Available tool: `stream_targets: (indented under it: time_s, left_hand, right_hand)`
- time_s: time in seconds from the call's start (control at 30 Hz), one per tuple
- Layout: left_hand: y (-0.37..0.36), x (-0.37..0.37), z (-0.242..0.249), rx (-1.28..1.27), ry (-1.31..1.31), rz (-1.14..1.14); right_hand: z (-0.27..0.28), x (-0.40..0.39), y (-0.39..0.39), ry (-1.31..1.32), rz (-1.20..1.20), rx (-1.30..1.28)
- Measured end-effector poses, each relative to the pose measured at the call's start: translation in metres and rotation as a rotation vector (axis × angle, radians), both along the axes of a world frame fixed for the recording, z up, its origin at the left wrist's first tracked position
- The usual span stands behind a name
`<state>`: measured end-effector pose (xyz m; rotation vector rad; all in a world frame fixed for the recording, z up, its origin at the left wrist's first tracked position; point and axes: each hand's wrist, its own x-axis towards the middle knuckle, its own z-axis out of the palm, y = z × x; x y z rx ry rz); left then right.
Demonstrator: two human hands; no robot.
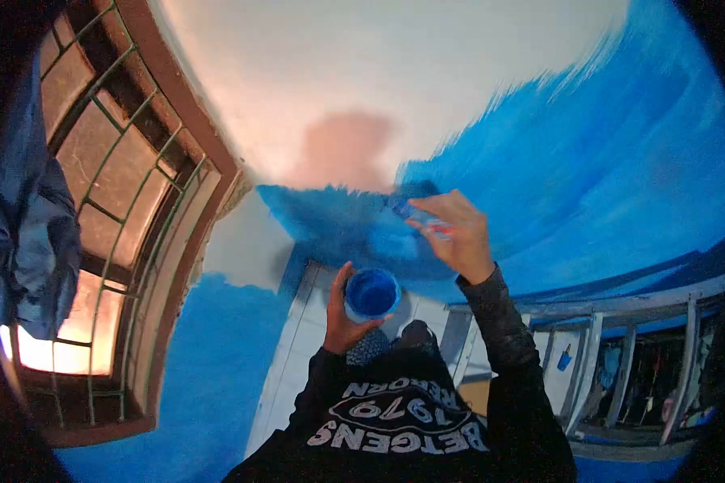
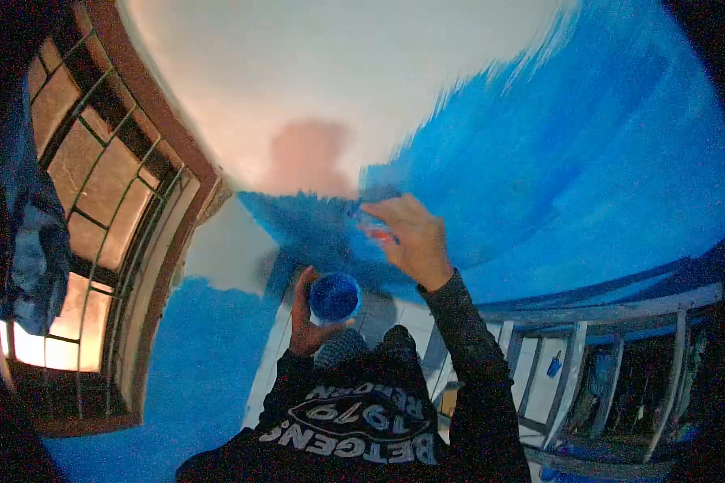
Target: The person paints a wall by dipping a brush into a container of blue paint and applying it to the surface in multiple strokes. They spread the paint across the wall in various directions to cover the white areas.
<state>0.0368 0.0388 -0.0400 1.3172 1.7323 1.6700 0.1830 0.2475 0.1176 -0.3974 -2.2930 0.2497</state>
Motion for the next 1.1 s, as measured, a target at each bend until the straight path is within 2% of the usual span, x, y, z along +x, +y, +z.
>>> stream_targets:
  time_s: [0.07,0.1,0.2,0.23,0.37,0.4,0.47,0.6,0.67,0.73,0.8,0.87,0.93,0.97,1.0,1.07,1.1]
  left_hand:
    - [0.001,0.004,-0.013,-0.034,-0.024,-0.041]
    - [0.006,0.003,-0.043,0.022,-0.191,-0.109]
    - [0.015,-0.004,-0.103,0.051,-0.063,-0.184]
    - [0.013,-0.008,-0.105,0.063,-0.034,-0.245]
    - [0.011,-0.023,-0.164,0.036,0.048,-0.306]
    - [0.008,-0.027,-0.174,0.032,0.049,-0.332]
    - [0.005,-0.032,-0.197,0.034,0.048,-0.370]
    - [0.016,-0.052,-0.251,0.069,-0.080,-0.452]
    - [0.032,-0.074,-0.249,0.075,-0.140,-0.479]
    - [0.032,-0.086,-0.222,0.095,0.163,-0.424]
    - [0.035,-0.100,-0.220,0.092,0.108,-0.452]
    - [0.050,-0.116,-0.218,0.094,0.057,-0.489]
    - [0.049,-0.126,-0.221,0.073,-0.109,-0.558]
    - [0.044,-0.130,-0.221,0.062,-0.114,-0.567]
    - [0.046,-0.136,-0.219,0.072,-0.042,-0.553]
    - [0.051,-0.146,-0.217,0.091,0.036,-0.547]
    - [0.051,-0.149,-0.219,0.114,0.046,-0.551]
  right_hand:
    - [-0.030,-0.010,0.010,-0.085,0.020,0.022]
    - [-0.040,-0.019,0.023,-0.012,0.039,0.142]
    - [-0.037,-0.026,0.045,0.170,-0.032,0.368]
    - [-0.032,-0.027,0.043,0.243,-0.037,0.436]
    - [-0.031,-0.027,0.001,0.432,-0.079,0.704]
    - [-0.044,-0.028,0.000,0.437,-0.091,0.710]
    - [-0.063,-0.029,0.000,0.470,-0.060,0.942]
    - [-0.127,-0.041,-0.008,0.235,-0.363,1.129]
    - [-0.160,-0.044,0.005,0.179,-0.347,1.045]
    - [-0.188,-0.045,-0.003,0.024,-0.377,1.032]
    - [-0.193,-0.039,-0.024,-0.039,-0.356,0.995]
    - [-0.185,-0.037,-0.030,-0.101,-0.345,0.964]
    - [-0.176,-0.034,-0.045,0.021,-0.337,0.802]
    - [-0.162,-0.037,-0.047,-0.007,-0.339,0.689]
    - [-0.156,-0.042,-0.037,-0.003,-0.350,0.696]
    - [-0.144,-0.049,-0.015,-0.039,-0.212,0.476]
    - [-0.133,-0.052,-0.008,-0.043,-0.219,0.476]
